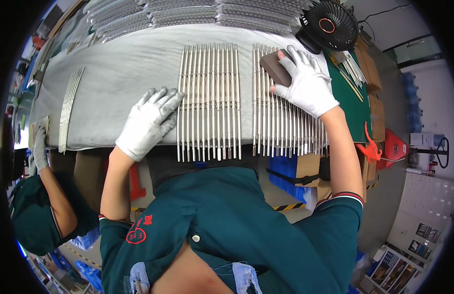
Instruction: The person uses a sanding block to polish a set of metal rods arranged on a padded workbench. They repeatedly rub the block along the rods and periodically rearrange them to ensure even coverage.
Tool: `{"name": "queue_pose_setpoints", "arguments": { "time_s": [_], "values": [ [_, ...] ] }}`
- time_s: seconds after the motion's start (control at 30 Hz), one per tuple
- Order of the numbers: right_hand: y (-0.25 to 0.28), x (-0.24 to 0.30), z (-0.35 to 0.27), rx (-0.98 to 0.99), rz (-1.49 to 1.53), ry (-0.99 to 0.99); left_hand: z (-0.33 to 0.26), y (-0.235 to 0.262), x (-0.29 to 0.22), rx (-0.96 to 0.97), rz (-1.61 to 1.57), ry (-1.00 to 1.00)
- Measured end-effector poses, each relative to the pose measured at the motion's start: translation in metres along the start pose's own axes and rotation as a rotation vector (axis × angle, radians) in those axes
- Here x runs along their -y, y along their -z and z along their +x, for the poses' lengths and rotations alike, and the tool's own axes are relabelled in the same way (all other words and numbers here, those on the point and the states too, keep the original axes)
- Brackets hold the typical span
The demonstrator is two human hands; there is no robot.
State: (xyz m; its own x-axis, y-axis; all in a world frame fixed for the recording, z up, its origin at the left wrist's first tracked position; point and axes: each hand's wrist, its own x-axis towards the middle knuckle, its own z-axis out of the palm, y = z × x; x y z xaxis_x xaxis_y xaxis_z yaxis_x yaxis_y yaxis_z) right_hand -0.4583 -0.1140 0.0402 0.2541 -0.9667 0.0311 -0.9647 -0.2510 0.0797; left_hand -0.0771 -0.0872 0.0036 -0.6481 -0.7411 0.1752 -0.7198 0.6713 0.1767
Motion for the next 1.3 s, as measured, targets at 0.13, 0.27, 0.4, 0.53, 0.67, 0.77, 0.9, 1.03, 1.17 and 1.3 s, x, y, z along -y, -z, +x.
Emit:
{"name": "queue_pose_setpoints", "arguments": {
  "time_s": [0.13,0.27,0.4,0.53,0.67,0.77,0.9,1.03,1.17,1.3],
  "values": [
    [-0.007,-0.005,-0.022,-0.199,0.040,-0.031,0.013,0.001,0.005,-0.055,0.048,-0.022],
    [0.028,0.041,-0.057,-0.240,0.574,-0.005,0.034,-0.001,-0.008,-0.102,-0.030,-0.068],
    [0.052,0.085,-0.104,0.190,1.190,0.218,0.069,-0.024,-0.018,-0.054,-0.134,-0.218],
    [0.004,0.107,-0.141,0.573,1.453,-0.233,0.094,-0.030,-0.033,-0.085,-0.163,-0.309],
    [-0.074,0.129,-0.156,0.688,1.641,-0.381,0.099,-0.040,-0.037,-0.027,-0.076,-0.338],
    [-0.091,0.140,-0.148,0.676,1.782,-0.446,0.094,-0.037,-0.031,-0.020,-0.061,-0.346],
    [-0.090,0.146,-0.135,0.697,1.748,-0.236,0.085,-0.031,-0.021,-0.005,-0.049,-0.335],
    [-0.085,0.151,-0.123,0.716,1.812,-0.179,0.076,-0.026,-0.011,0.004,-0.036,-0.313],
    [-0.074,0.160,-0.115,0.724,1.930,-0.187,0.069,-0.026,-0.003,-0.017,-0.021,-0.299],
    [-0.073,0.169,-0.107,0.735,1.953,-0.147,0.064,-0.024,0.006,-0.008,-0.017,-0.294]
  ]
}}
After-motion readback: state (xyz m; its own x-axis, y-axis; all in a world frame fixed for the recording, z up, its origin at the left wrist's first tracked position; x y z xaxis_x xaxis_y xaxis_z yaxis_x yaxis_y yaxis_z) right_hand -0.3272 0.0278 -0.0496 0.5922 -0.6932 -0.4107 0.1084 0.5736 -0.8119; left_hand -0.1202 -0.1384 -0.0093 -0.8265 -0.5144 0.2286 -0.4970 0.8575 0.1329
